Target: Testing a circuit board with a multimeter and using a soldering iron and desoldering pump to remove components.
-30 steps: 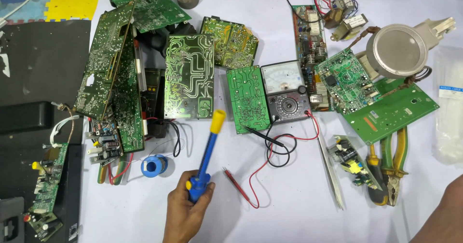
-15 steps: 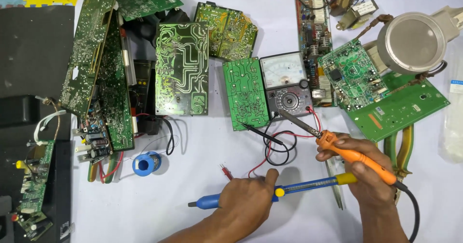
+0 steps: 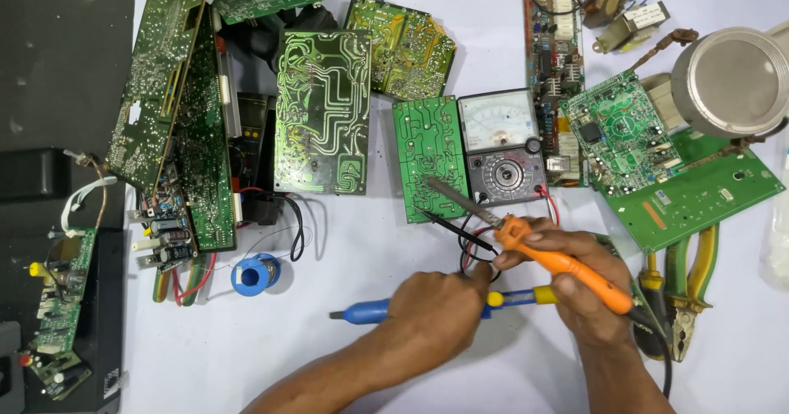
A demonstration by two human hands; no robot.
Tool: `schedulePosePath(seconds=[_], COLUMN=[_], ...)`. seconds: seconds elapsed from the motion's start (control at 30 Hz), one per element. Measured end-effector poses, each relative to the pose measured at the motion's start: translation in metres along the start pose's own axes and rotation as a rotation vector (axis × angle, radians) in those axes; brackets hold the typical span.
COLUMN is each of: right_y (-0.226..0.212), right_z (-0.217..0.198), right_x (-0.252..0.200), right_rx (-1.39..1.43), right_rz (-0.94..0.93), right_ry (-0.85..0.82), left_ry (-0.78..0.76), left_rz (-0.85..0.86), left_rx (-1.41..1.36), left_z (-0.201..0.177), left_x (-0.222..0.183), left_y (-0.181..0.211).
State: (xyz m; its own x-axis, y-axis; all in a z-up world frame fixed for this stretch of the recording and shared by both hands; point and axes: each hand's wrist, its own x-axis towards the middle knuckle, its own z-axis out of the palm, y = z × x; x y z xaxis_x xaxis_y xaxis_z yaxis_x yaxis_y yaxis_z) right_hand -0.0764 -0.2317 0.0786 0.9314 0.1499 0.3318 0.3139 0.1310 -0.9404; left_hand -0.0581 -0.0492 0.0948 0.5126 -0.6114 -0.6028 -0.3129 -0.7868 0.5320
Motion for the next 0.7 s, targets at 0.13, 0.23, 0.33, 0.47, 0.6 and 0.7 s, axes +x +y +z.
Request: schedulePosePath(seconds=[0.13,0.23,0.33,0.47,0.6,0.7], right_y=[0.022,0.030,0.058,0.083,0.087,0.108], right_z=[-0.052,-0.049,-0.031,-0.030,-0.025,-0.040], right_x=[-0.007,0.008,0.004,-0.014,-0.009,-0.028], right_rx=[-0.021,0.073,-0.092,-0.135,-0.377,-0.331], right_rz=[-0.005,-0.014,-0.087,0.078,-0.085,0.013], right_ry=[0.372,0.452,0.514,0.480,0.298,0.306], left_ry=[0.056,0.379,0.923,1.178,1.488,1.510], left_rz=[-0.036,0.002,0.527,0.710,0.568,0.574], left_rx=[0.059,-0.226,-0.927,-1.458,-1.353,-1.395], left_z=[-0.052,-0.077,-0.080,-0.092,-0.076,-0.073], left_x=[-0.046,-0.060,-0.046,-0.018,0.014,0.022], left_y=[-0.045,-0.061,-0.064,-0.049,-0.041,-0.041])
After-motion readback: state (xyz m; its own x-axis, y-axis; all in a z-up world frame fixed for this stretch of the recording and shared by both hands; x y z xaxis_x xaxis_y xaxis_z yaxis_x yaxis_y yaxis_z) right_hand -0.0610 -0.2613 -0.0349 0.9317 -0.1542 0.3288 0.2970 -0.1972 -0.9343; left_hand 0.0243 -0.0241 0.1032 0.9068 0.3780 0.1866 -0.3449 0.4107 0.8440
